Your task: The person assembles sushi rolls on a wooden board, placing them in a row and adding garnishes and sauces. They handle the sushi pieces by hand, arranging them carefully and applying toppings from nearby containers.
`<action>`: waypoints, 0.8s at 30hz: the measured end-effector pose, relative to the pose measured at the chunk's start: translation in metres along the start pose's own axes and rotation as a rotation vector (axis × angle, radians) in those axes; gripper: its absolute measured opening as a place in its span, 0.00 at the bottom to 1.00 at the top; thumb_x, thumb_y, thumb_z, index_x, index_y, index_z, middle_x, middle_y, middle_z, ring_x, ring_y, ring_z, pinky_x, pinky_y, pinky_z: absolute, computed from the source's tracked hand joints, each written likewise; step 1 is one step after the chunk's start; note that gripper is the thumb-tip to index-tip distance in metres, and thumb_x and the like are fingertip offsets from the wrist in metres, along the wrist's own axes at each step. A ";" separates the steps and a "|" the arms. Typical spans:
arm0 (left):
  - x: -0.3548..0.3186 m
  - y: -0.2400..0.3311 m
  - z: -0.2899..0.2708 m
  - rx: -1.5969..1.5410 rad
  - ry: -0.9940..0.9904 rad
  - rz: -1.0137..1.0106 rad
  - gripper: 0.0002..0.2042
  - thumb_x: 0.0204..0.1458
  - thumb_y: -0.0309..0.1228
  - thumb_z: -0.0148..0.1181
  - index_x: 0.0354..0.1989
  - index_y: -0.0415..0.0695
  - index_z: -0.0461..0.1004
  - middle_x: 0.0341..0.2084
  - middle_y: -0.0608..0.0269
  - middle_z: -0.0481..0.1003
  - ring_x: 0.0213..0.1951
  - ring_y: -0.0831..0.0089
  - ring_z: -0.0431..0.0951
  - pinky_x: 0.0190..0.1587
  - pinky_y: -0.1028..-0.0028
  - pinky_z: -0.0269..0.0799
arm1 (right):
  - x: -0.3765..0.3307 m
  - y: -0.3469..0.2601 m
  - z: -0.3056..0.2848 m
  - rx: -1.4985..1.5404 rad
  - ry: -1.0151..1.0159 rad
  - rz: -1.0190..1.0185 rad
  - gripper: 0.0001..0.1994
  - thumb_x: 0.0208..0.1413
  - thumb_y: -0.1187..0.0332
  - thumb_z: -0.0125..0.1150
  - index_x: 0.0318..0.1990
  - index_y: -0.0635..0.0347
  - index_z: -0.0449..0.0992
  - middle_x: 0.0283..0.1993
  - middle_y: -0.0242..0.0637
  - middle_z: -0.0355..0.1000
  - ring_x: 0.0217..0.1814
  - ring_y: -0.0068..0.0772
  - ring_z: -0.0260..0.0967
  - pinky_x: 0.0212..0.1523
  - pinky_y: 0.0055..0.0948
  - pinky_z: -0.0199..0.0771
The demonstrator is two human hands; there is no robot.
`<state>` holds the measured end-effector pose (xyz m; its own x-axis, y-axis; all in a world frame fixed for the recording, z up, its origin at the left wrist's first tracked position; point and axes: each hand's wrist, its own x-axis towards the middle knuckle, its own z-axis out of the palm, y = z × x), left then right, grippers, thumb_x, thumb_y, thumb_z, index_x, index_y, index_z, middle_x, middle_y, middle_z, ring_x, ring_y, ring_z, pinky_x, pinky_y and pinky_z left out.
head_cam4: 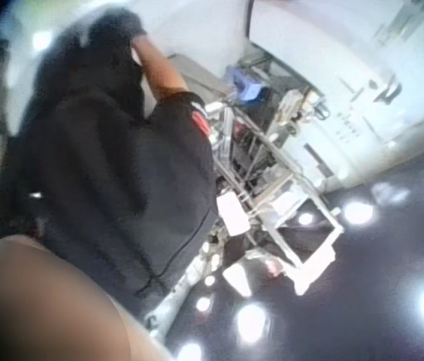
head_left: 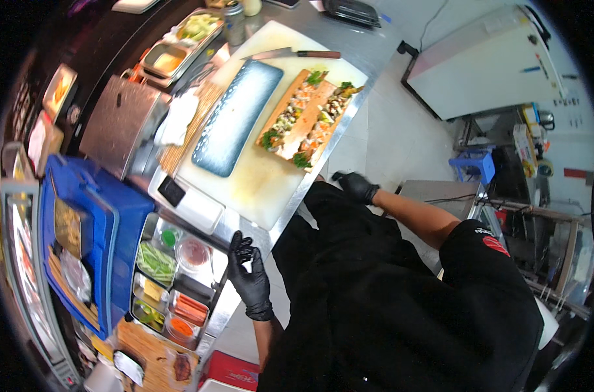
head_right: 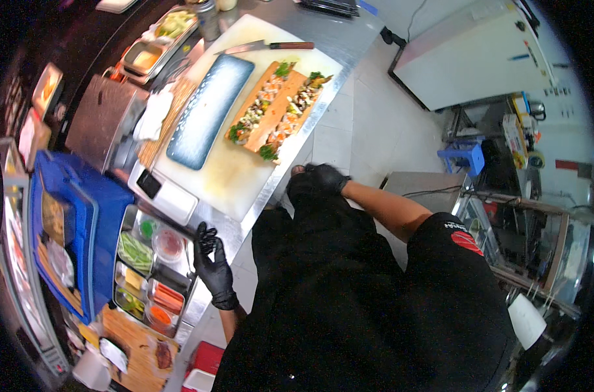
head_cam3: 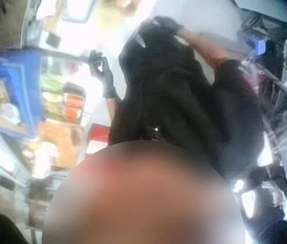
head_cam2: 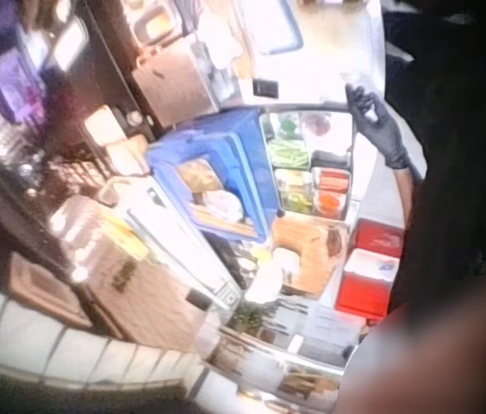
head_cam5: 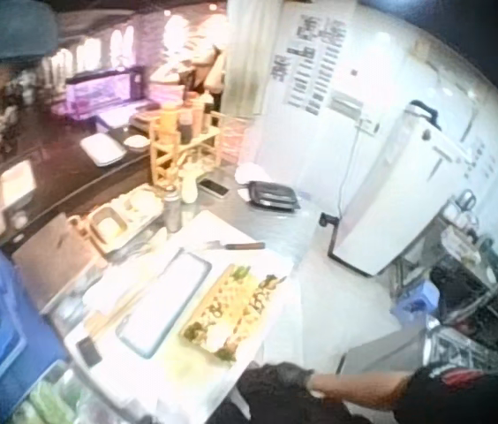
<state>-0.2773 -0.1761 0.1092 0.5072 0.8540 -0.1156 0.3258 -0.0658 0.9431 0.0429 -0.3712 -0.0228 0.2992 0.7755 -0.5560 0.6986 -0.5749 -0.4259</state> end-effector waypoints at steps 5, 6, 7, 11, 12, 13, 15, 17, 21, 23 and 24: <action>0.015 0.011 0.047 0.209 -0.287 -0.049 0.26 0.56 0.23 0.62 0.65 0.44 0.68 0.45 0.55 0.79 0.39 0.70 0.77 0.45 0.71 0.74 | -0.021 0.219 0.055 1.062 0.114 0.723 0.12 0.65 0.67 0.48 0.49 0.58 0.75 0.41 0.36 0.81 0.35 0.32 0.76 0.34 0.30 0.74; 0.013 0.013 0.052 0.283 -0.251 -0.081 0.26 0.56 0.24 0.62 0.65 0.44 0.68 0.46 0.55 0.79 0.39 0.69 0.78 0.43 0.70 0.75 | -0.013 0.182 0.019 1.182 0.189 0.638 0.13 0.65 0.67 0.49 0.53 0.58 0.74 0.42 0.37 0.81 0.36 0.33 0.76 0.35 0.31 0.74; 0.016 0.007 0.065 0.253 -0.263 -0.139 0.27 0.56 0.25 0.63 0.65 0.45 0.68 0.48 0.55 0.79 0.40 0.68 0.79 0.44 0.69 0.75 | -0.015 0.160 -0.011 1.297 0.299 0.587 0.15 0.65 0.67 0.51 0.57 0.58 0.74 0.44 0.38 0.81 0.37 0.33 0.77 0.36 0.32 0.74; 0.023 -0.039 0.130 0.087 -0.276 -0.269 0.25 0.60 0.28 0.60 0.66 0.42 0.66 0.52 0.55 0.79 0.47 0.71 0.80 0.45 0.72 0.76 | 0.025 0.177 -0.075 1.252 0.438 0.495 0.18 0.65 0.65 0.54 0.59 0.61 0.73 0.46 0.41 0.81 0.41 0.33 0.77 0.38 0.34 0.75; 0.021 -0.057 0.149 0.033 -0.237 -0.318 0.24 0.62 0.30 0.58 0.66 0.41 0.66 0.52 0.55 0.78 0.47 0.71 0.80 0.45 0.72 0.76 | 0.040 0.163 -0.097 1.283 0.462 0.493 0.17 0.67 0.66 0.53 0.58 0.64 0.73 0.44 0.41 0.81 0.40 0.32 0.78 0.38 0.31 0.76; 0.024 -0.069 0.171 -0.030 -0.204 -0.354 0.23 0.64 0.32 0.56 0.66 0.39 0.66 0.53 0.55 0.78 0.48 0.70 0.80 0.46 0.72 0.77 | 0.052 0.160 -0.112 1.237 0.531 0.386 0.17 0.67 0.67 0.52 0.58 0.64 0.73 0.43 0.42 0.80 0.39 0.32 0.78 0.38 0.30 0.76; 0.033 -0.065 0.212 -0.327 0.001 -0.382 0.21 0.66 0.34 0.53 0.66 0.39 0.66 0.55 0.56 0.76 0.48 0.69 0.80 0.46 0.70 0.78 | 0.076 0.158 -0.135 1.150 0.649 0.150 0.16 0.68 0.69 0.50 0.59 0.65 0.72 0.42 0.42 0.80 0.39 0.30 0.78 0.37 0.27 0.76; 0.035 -0.076 0.242 -0.339 0.150 -0.268 0.21 0.67 0.33 0.51 0.66 0.39 0.66 0.55 0.57 0.75 0.48 0.68 0.80 0.46 0.68 0.79 | 0.090 0.149 -0.157 1.125 0.598 -0.130 0.17 0.70 0.71 0.47 0.62 0.65 0.70 0.47 0.42 0.78 0.37 0.27 0.76 0.35 0.26 0.75; 0.055 -0.075 0.276 -0.589 0.401 -0.255 0.17 0.66 0.27 0.49 0.63 0.40 0.69 0.49 0.61 0.76 0.44 0.68 0.79 0.48 0.66 0.80 | 0.128 0.157 -0.177 1.226 0.134 -0.127 0.16 0.70 0.65 0.53 0.59 0.60 0.75 0.47 0.34 0.79 0.33 0.22 0.74 0.31 0.24 0.75; 0.051 -0.064 0.268 -0.631 0.415 -0.278 0.17 0.65 0.25 0.49 0.61 0.40 0.70 0.49 0.61 0.77 0.45 0.69 0.79 0.49 0.66 0.80 | 0.127 0.142 -0.184 1.314 -0.006 -0.104 0.15 0.68 0.64 0.57 0.57 0.59 0.77 0.43 0.33 0.79 0.30 0.23 0.74 0.28 0.25 0.77; 0.056 -0.058 0.268 -0.661 0.416 -0.323 0.17 0.64 0.25 0.49 0.61 0.40 0.70 0.49 0.60 0.77 0.45 0.69 0.79 0.49 0.66 0.81 | 0.129 0.139 -0.189 1.333 -0.029 -0.039 0.15 0.67 0.64 0.57 0.57 0.59 0.77 0.42 0.34 0.79 0.29 0.23 0.74 0.28 0.25 0.78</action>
<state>-0.0538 -0.2631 -0.0357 0.0917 0.9082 -0.4084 -0.1954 0.4186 0.8869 0.3013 -0.3023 -0.0188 0.2679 0.8010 -0.5354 -0.4641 -0.3798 -0.8003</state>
